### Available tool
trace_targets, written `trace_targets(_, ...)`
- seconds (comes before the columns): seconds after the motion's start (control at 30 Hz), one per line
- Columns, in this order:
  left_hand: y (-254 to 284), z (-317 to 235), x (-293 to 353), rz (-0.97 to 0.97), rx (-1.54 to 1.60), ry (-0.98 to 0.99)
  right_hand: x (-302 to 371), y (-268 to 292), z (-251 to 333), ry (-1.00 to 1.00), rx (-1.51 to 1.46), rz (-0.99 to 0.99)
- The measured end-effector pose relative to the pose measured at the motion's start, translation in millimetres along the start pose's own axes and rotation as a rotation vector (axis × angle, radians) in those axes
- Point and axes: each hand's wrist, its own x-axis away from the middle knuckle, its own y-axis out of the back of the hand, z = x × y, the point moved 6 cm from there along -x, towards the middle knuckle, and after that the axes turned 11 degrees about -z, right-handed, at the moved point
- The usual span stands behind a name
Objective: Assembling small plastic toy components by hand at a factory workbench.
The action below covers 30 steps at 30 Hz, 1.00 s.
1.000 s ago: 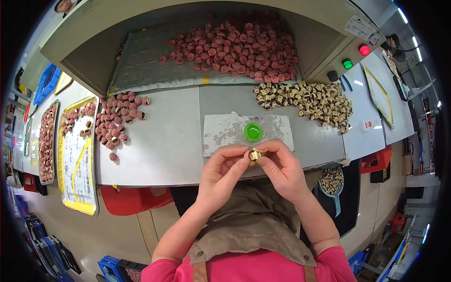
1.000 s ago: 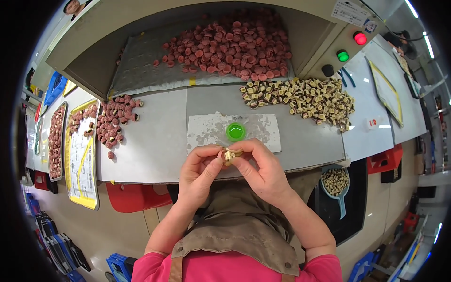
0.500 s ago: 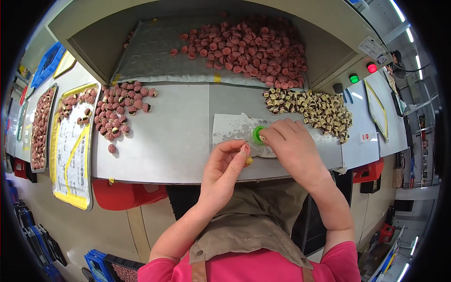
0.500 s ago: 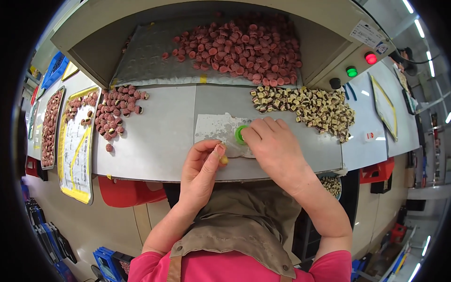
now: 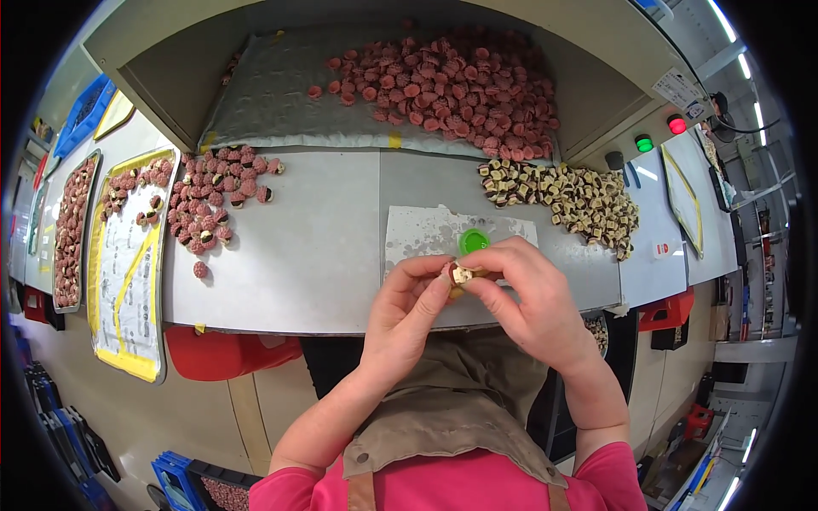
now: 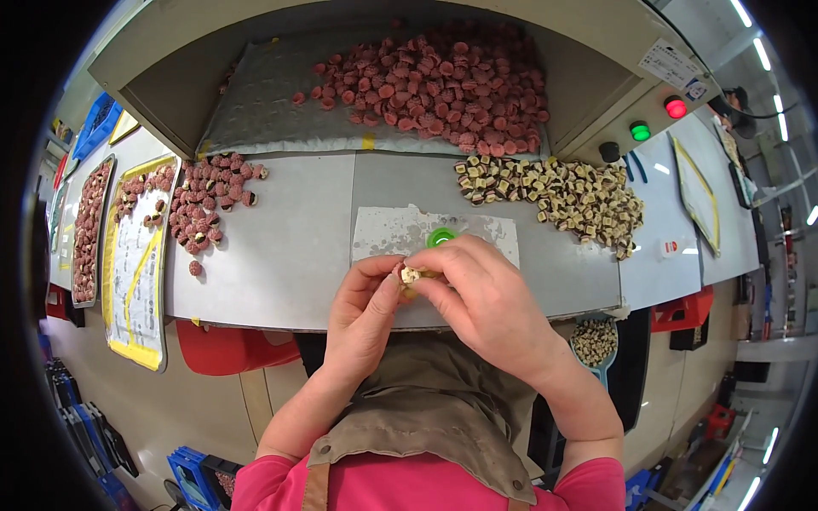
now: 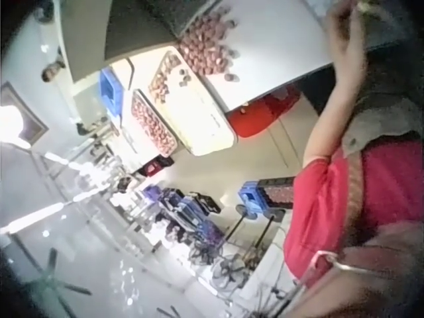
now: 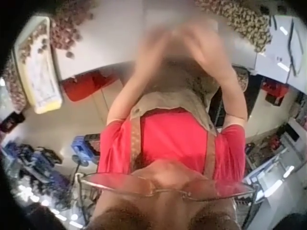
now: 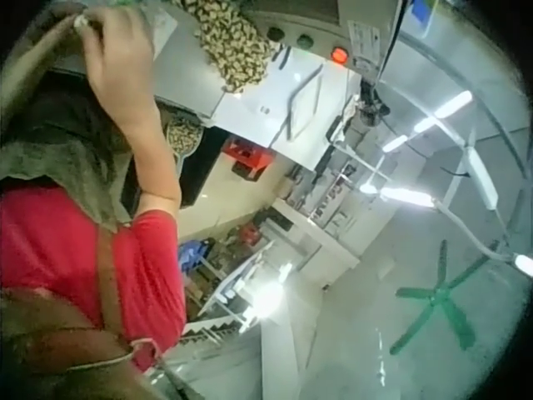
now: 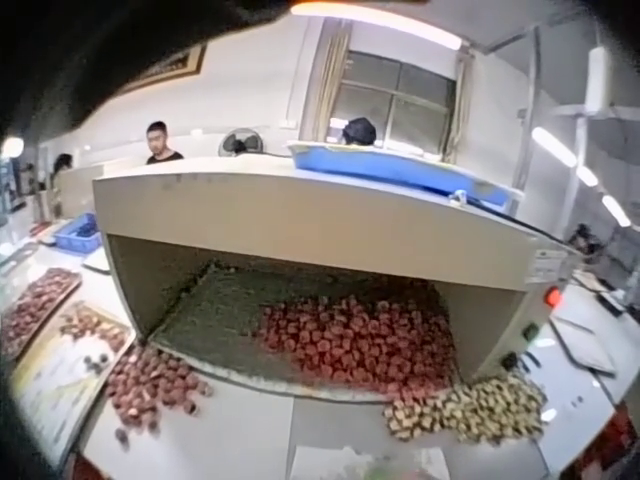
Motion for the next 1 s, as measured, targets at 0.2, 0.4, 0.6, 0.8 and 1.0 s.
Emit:
trace_targets(0.2, -1.2, -0.6, 0.1, 0.0, -0.001, -0.033, -1.1, -1.8, 2.1, 0.074, 0.08, -0.035)
trace_targets(0.4, -0.6, -1.7, -0.7, 0.014, 0.005, 0.003, -3.2, 1.0, 7.1, 0.246, 0.117, -0.041)
trace_targets(0.6, -4.1, -2.5, 1.7, 0.005, -0.022, -0.089, -1.8, 1.3, 0.3, 0.115, 0.039, -0.006)
trace_targets(0.8, -1.4, -2.5, 0.5, -0.021, -0.031, 0.021, 9.6, -4.3, -7.0, 0.049, -0.033, -0.12)
trace_targets(1.0, -8.2, 4.9, 11.2, 0.049, 0.024, 0.173, 28.9, 1.4, -6.9, 0.235, 0.055, -0.237)
